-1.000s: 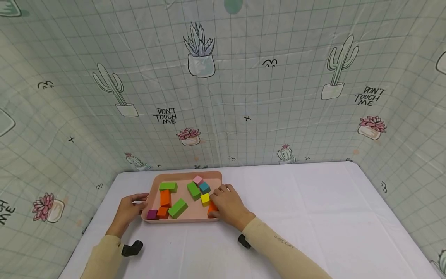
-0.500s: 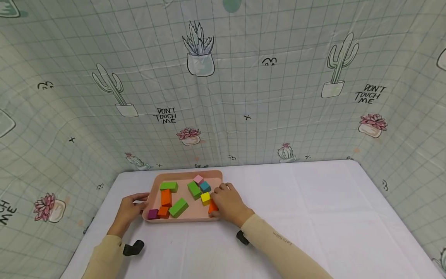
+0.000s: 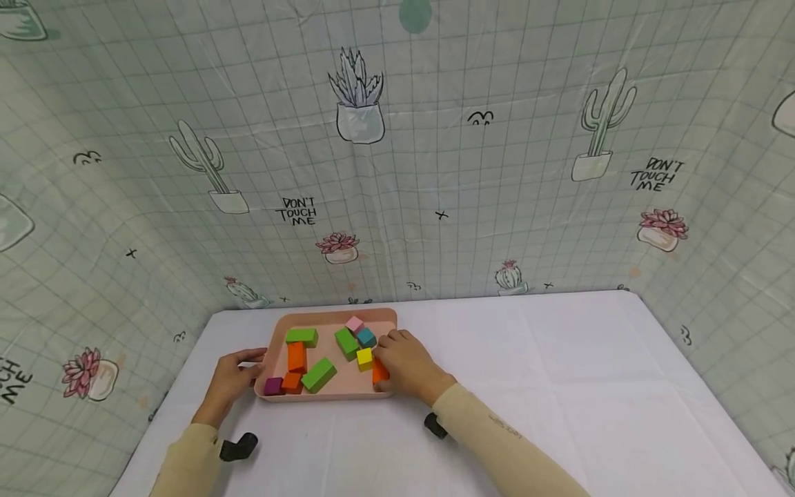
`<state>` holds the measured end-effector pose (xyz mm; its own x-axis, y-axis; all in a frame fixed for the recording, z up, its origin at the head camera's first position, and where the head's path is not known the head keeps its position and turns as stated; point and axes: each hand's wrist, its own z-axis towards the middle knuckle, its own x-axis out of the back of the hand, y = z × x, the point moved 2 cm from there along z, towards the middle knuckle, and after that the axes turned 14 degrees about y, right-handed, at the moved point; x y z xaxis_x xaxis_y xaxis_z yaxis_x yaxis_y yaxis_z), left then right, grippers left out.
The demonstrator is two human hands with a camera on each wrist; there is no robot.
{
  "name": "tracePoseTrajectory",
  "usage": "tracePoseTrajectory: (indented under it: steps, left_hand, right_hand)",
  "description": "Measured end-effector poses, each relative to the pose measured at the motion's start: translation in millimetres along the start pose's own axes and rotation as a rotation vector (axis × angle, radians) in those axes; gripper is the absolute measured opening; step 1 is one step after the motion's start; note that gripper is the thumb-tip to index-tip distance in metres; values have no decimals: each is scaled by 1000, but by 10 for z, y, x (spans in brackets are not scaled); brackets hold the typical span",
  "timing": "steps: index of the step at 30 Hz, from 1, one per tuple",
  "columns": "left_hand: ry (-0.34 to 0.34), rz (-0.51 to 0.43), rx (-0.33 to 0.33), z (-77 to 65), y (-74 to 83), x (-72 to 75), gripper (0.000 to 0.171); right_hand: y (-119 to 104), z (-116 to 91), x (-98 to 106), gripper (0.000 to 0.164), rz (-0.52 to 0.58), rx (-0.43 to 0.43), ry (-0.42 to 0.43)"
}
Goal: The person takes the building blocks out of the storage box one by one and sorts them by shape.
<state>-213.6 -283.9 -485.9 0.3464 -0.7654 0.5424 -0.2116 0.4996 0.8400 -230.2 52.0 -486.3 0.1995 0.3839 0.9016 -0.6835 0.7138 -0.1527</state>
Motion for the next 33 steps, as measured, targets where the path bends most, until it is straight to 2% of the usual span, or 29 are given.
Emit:
tracePoseTrajectory:
  steps: [8, 16, 22, 33]
  left_hand:
    - [0, 12, -4, -19, 7, -4, 35]
    - [7, 3, -13, -25, 13, -3, 35]
    - [2, 10, 1, -19, -13, -2, 35]
    - [-6, 7, 16, 17, -35, -8, 36]
  right_hand:
    - [20, -65, 96, 55, 12, 27, 102]
    - [82, -167, 226, 57, -1, 83, 243]
    - [156, -272, 309, 55, 8, 88, 315]
    - [365, -402, 444, 58, -5, 71, 380]
